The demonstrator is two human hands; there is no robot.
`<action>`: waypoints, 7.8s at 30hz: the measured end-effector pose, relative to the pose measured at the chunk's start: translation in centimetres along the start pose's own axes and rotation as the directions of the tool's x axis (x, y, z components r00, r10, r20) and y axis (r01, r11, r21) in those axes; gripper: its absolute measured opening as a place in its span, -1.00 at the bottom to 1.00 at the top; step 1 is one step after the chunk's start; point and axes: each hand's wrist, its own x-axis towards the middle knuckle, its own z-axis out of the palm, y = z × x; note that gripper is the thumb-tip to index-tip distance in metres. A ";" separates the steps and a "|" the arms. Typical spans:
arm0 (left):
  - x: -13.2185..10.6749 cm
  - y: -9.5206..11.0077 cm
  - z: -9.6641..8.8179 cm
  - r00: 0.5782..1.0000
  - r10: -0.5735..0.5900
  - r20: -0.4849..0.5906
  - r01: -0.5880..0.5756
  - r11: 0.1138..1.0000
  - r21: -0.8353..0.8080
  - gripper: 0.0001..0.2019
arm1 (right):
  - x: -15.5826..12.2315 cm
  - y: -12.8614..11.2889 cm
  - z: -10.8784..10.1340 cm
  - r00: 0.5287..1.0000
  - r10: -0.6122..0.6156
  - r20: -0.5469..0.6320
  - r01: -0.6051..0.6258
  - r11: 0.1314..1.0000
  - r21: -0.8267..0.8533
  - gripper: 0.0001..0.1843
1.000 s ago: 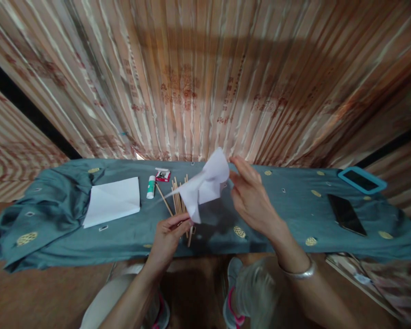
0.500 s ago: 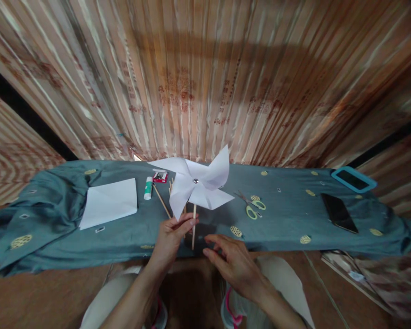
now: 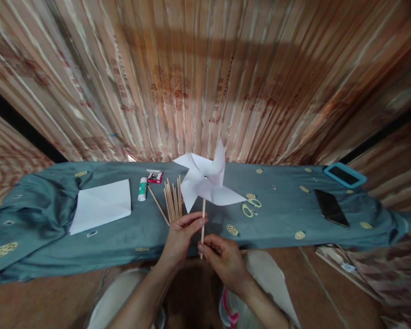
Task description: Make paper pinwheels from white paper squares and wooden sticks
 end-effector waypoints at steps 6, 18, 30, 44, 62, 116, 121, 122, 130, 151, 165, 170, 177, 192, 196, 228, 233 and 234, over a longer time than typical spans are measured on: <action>0.2 -0.4 0.4 0.999 0.002 0.041 -0.002 1.000 0.007 -0.67 | 0.2 -0.2 -0.8 1.000 0.003 -0.022 -0.001 0.996 0.092 -0.72; 0.8 0.0 0.2 1.000 0.019 -0.005 -0.019 0.998 0.064 -0.54 | 0.1 3.4 -9.6 0.953 0.111 -0.282 -0.109 0.994 0.021 -0.55; 0.9 -0.1 -0.2 0.998 -0.038 -0.059 0.045 0.992 0.117 -0.47 | -0.1 11.1 -22.7 0.838 0.214 -0.502 -0.342 0.923 -0.178 -0.56; 0.7 0.0 -0.2 0.998 -0.046 -0.052 0.054 0.987 0.153 -0.53 | 2.4 12.2 -30.2 0.775 0.473 -0.419 -0.629 0.645 -0.435 -0.75; 0.4 -0.1 -0.4 0.999 0.006 -0.047 0.002 0.986 0.169 -0.59 | 3.7 12.0 -34.5 0.727 0.510 -0.460 -0.655 0.311 -0.689 -0.71; 0.9 -1.4 0.7 1.000 -0.005 0.016 0.002 0.978 0.211 -0.59 | 3.7 10.0 -29.0 0.878 0.164 -0.450 -0.478 0.266 -0.837 -0.76; 1.2 -1.9 1.4 0.999 -0.020 0.041 0.013 0.987 0.159 -0.55 | 3.7 8.3 -23.5 0.953 0.027 -0.301 -0.283 0.427 -0.859 -0.72; 1.3 -1.8 1.5 0.999 -0.011 0.043 0.005 0.991 0.132 -0.54 | 3.7 7.9 -22.2 0.963 0.006 -0.268 -0.241 0.457 -0.856 -0.71; 2.8 -0.8 1.8 0.996 0.025 -0.081 -0.042 0.973 -0.229 -0.59 | 2.4 4.4 -12.1 0.979 -0.192 -0.075 0.096 0.749 -0.655 -0.75; 0.2 -0.9 -0.1 0.978 0.040 0.206 -0.062 0.993 0.098 -0.64 | 3.7 -1.2 -6.1 0.985 -0.136 -0.111 0.154 0.973 0.172 -0.43; -0.9 -1.1 0.2 0.944 -0.038 0.328 -0.029 0.980 0.198 -0.68 | 7.9 -4.9 -2.4 0.978 0.121 -0.167 0.032 0.709 0.704 -0.53; -1.1 -1.2 0.2 0.945 -0.052 0.323 -0.020 0.977 0.215 -0.69 | 7.8 -4.9 -2.4 0.969 0.089 -0.231 0.086 0.755 0.651 -0.63; -1.3 -1.6 0.1 0.938 -0.031 0.346 -0.032 0.984 0.175 -0.68 | 7.6 -4.6 -2.7 0.956 0.131 -0.261 0.048 0.811 0.584 -0.65; -1.5 -1.7 -0.1 0.918 0.131 0.374 -0.275 0.890 0.364 -0.65 | 6.9 -4.3 -2.9 0.955 0.137 -0.262 0.016 0.860 0.510 -0.68; -1.4 -1.9 -0.2 0.899 0.201 0.389 -0.365 0.834 0.413 -0.67 | 6.7 -4.3 -2.8 0.968 0.137 -0.209 0.000 0.837 0.548 -0.63; -0.4 -2.6 -0.6 0.831 0.329 0.448 -0.547 0.625 0.557 -0.65 | 6.7 -3.7 -2.6 0.968 0.155 -0.199 -0.016 0.825 0.565 -0.62; -0.3 -2.8 -0.6 0.838 0.326 0.437 -0.537 0.631 0.560 -0.66 | 6.8 -3.4 -2.5 0.961 0.142 -0.238 0.016 0.830 0.557 -0.65; -0.3 -2.9 -0.6 0.839 0.327 0.435 -0.537 0.632 0.559 -0.66 | 6.8 -3.4 -2.5 0.960 0.140 -0.244 0.021 0.829 0.559 -0.66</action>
